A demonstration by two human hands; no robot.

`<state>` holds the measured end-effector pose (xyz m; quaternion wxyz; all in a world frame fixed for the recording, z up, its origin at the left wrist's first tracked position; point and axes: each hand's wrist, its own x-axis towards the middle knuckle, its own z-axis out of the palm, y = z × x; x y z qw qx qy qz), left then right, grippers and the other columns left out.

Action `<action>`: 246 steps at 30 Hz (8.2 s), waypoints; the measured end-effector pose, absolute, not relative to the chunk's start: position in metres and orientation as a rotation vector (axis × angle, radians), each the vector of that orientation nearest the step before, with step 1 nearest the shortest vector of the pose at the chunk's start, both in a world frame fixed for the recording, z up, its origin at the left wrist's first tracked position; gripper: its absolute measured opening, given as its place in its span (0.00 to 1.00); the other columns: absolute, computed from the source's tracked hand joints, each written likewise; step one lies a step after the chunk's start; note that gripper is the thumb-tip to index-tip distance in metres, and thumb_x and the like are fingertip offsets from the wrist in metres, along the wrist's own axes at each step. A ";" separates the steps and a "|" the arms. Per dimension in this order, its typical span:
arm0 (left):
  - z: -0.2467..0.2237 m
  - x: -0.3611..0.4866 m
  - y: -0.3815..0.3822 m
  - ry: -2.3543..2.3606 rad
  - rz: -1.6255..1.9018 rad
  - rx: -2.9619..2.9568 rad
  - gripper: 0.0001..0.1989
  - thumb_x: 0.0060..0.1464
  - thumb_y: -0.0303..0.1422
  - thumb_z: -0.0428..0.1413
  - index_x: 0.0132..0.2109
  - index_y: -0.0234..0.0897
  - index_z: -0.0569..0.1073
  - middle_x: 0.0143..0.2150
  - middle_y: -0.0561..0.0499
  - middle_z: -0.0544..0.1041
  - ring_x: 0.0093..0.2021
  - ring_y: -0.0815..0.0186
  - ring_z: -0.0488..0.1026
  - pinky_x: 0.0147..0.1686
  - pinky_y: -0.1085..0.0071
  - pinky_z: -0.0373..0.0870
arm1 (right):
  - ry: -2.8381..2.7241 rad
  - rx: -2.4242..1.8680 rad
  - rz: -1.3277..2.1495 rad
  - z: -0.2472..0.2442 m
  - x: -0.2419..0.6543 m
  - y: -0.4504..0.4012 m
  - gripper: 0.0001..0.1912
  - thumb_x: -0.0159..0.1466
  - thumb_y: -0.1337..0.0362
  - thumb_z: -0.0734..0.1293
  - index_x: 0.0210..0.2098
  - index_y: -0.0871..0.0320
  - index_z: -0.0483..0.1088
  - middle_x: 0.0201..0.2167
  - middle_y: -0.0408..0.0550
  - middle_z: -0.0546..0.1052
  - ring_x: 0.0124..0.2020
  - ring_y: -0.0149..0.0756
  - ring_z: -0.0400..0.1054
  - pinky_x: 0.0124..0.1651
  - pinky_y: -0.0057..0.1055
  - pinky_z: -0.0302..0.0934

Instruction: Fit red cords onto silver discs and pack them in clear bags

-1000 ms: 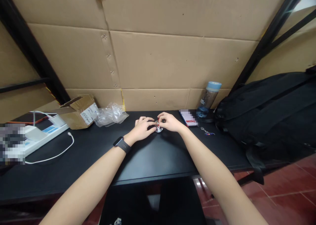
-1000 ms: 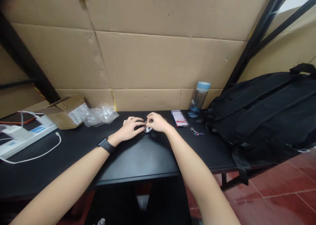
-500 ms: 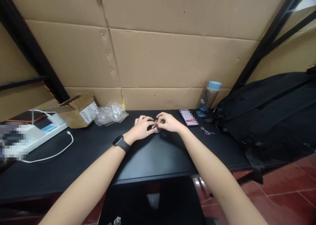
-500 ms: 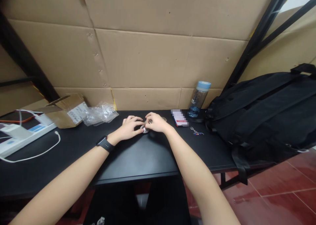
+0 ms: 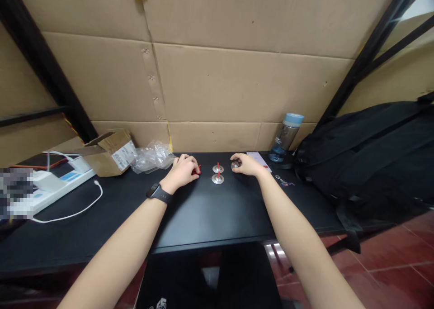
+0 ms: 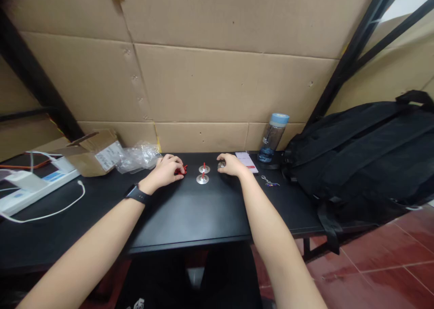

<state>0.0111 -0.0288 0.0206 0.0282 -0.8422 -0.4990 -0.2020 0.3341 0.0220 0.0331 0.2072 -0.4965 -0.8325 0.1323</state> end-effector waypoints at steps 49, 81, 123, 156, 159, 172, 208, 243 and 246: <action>0.044 0.045 -0.049 -1.518 -1.536 -2.379 0.05 0.62 0.36 0.60 0.40 0.44 0.80 0.54 0.48 0.74 0.57 0.56 0.68 0.60 0.55 0.62 | -1.729 -0.653 0.908 0.046 0.242 -0.034 0.27 0.53 0.58 0.79 0.49 0.53 0.70 0.51 0.50 0.77 0.52 0.42 0.76 0.50 0.34 0.71; 0.038 0.049 -0.050 -1.548 -1.406 -2.361 0.05 0.61 0.35 0.59 0.40 0.44 0.80 0.51 0.47 0.72 0.55 0.55 0.66 0.58 0.54 0.61 | -1.989 -0.873 0.611 0.038 0.245 -0.023 0.13 0.69 0.55 0.64 0.36 0.57 0.76 0.42 0.49 0.78 0.45 0.38 0.72 0.48 0.32 0.65; 0.025 0.042 -0.044 -1.451 -0.834 -2.659 0.11 0.61 0.46 0.58 0.45 0.52 0.82 0.58 0.50 0.73 0.58 0.51 0.64 0.52 0.55 0.61 | -2.121 -0.958 0.575 0.037 0.253 -0.020 0.05 0.58 0.71 0.69 0.26 0.58 0.74 0.51 0.50 0.72 0.51 0.40 0.70 0.57 0.39 0.62; 0.016 0.050 -0.044 -1.168 -0.878 -3.200 0.08 0.56 0.43 0.65 0.41 0.50 0.84 0.52 0.51 0.76 0.56 0.57 0.67 0.60 0.59 0.59 | -2.336 -1.578 0.302 0.028 0.330 0.022 0.18 0.54 0.68 0.73 0.46 0.57 0.75 0.43 0.51 0.80 0.41 0.40 0.73 0.45 0.30 0.64; 0.020 0.051 -0.046 -1.152 -0.853 -3.212 0.10 0.55 0.42 0.65 0.45 0.52 0.83 0.53 0.51 0.76 0.56 0.57 0.67 0.60 0.59 0.59 | -2.331 -1.584 0.338 0.028 0.332 0.024 0.19 0.55 0.70 0.72 0.47 0.57 0.74 0.42 0.50 0.81 0.40 0.38 0.74 0.43 0.28 0.64; 0.021 0.004 -0.020 -1.721 -0.619 -2.574 0.06 0.51 0.36 0.63 0.38 0.47 0.83 0.48 0.48 0.78 0.52 0.50 0.68 0.50 0.55 0.61 | -2.312 -1.538 0.354 0.026 0.335 0.025 0.19 0.56 0.71 0.74 0.46 0.56 0.74 0.44 0.49 0.81 0.43 0.38 0.76 0.46 0.28 0.65; 0.042 -0.010 -0.033 -1.874 -0.647 -2.103 0.15 0.56 0.36 0.60 0.51 0.42 0.77 0.53 0.41 0.77 0.56 0.44 0.65 0.52 0.51 0.59 | -2.519 -1.087 0.415 0.035 0.289 0.001 0.27 0.54 0.79 0.65 0.47 0.50 0.80 0.53 0.47 0.79 0.55 0.44 0.71 0.59 0.40 0.62; 0.015 0.076 -0.048 -1.130 -0.501 -2.495 0.07 0.67 0.33 0.54 0.42 0.40 0.77 0.43 0.45 0.80 0.54 0.54 0.67 0.47 0.56 0.55 | -2.343 -1.087 0.221 0.044 0.300 0.006 0.21 0.60 0.80 0.63 0.46 0.59 0.81 0.46 0.52 0.83 0.46 0.40 0.78 0.54 0.32 0.68; 0.012 0.073 -0.045 -1.192 -0.498 -2.406 0.08 0.67 0.33 0.54 0.40 0.38 0.76 0.42 0.44 0.80 0.52 0.54 0.67 0.45 0.56 0.56 | -2.304 -1.010 0.293 0.043 0.298 0.004 0.21 0.60 0.80 0.64 0.46 0.58 0.81 0.45 0.52 0.82 0.44 0.39 0.78 0.51 0.32 0.70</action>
